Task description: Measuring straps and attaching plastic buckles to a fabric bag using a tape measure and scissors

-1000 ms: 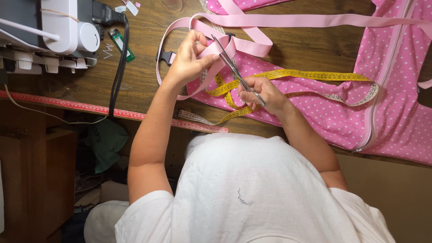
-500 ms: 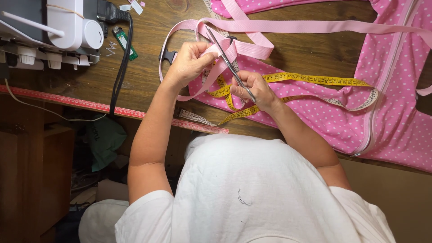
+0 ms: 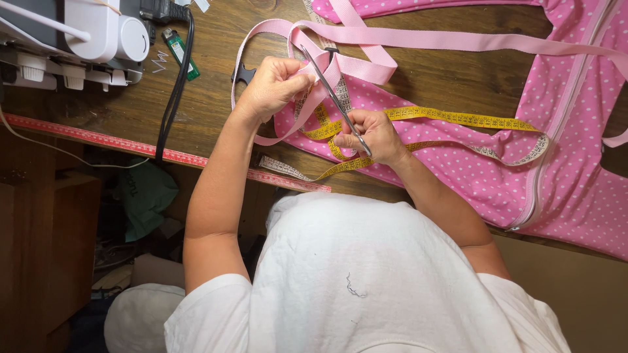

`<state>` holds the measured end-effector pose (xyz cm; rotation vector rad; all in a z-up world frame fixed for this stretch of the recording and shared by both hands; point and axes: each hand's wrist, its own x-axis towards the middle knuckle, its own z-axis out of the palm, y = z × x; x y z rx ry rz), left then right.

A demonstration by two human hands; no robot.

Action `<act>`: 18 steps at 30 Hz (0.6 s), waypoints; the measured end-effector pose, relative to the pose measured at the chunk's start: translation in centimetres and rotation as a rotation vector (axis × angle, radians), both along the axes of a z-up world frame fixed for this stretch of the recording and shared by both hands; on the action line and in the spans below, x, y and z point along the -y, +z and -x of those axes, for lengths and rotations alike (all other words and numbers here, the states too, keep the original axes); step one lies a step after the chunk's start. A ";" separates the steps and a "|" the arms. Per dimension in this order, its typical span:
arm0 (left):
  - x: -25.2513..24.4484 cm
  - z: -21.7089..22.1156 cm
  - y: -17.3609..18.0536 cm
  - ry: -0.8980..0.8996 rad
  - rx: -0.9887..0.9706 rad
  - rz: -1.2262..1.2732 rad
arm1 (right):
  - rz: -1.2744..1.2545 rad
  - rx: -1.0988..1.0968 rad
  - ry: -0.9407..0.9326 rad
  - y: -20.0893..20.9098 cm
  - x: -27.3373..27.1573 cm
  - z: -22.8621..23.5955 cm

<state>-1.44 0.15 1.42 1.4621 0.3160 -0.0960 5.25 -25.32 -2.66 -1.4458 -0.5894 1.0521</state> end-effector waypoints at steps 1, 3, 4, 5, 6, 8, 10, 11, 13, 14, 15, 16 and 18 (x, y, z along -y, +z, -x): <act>0.0 0.1 0.0 0.001 0.001 0.000 | 0.000 0.001 0.001 0.2 0.0 -0.3; 0.0 0.1 0.0 -0.004 0.009 0.015 | 0.023 -0.044 0.056 0.6 0.1 -1.0; 0.1 0.2 0.0 -0.003 0.009 0.015 | 0.023 -0.043 0.056 1.4 -0.2 -1.3; 0.3 0.2 0.1 -0.040 -0.014 0.045 | 0.004 -0.034 0.081 2.1 -0.5 -1.5; 0.5 0.2 0.1 -0.077 -0.037 0.075 | -0.016 -0.025 0.105 2.9 -0.8 -1.8; 0.7 0.3 1.5 -0.078 -0.042 0.053 | -0.021 -0.047 0.110 2.6 -0.9 -1.9; 0.7 0.3 2.2 -0.079 -0.048 0.033 | -0.026 -0.068 0.117 2.3 -0.9 -1.9; 0.7 0.4 2.1 -0.082 -0.041 0.031 | -0.050 -0.028 0.106 2.0 -0.8 -1.7; 0.4 0.5 2.1 -0.081 -0.035 0.030 | -0.074 0.011 0.099 1.4 -0.6 -1.5; 0.2 0.6 2.0 -0.086 -0.046 -0.015 | -0.061 -0.013 0.064 1.0 -0.4 -1.2; 0.0 0.6 2.0 -0.091 -0.058 -0.060 | -0.049 -0.036 0.028 0.6 -0.2 -1.0; -0.3 0.8 2.7 -0.094 -0.057 -0.061 | -0.050 -0.036 0.025 0.9 0.3 -1.1; -0.9 1.0 4.0 -0.087 -0.121 -0.057 | -0.067 0.110 0.015 1.5 1.3 -1.2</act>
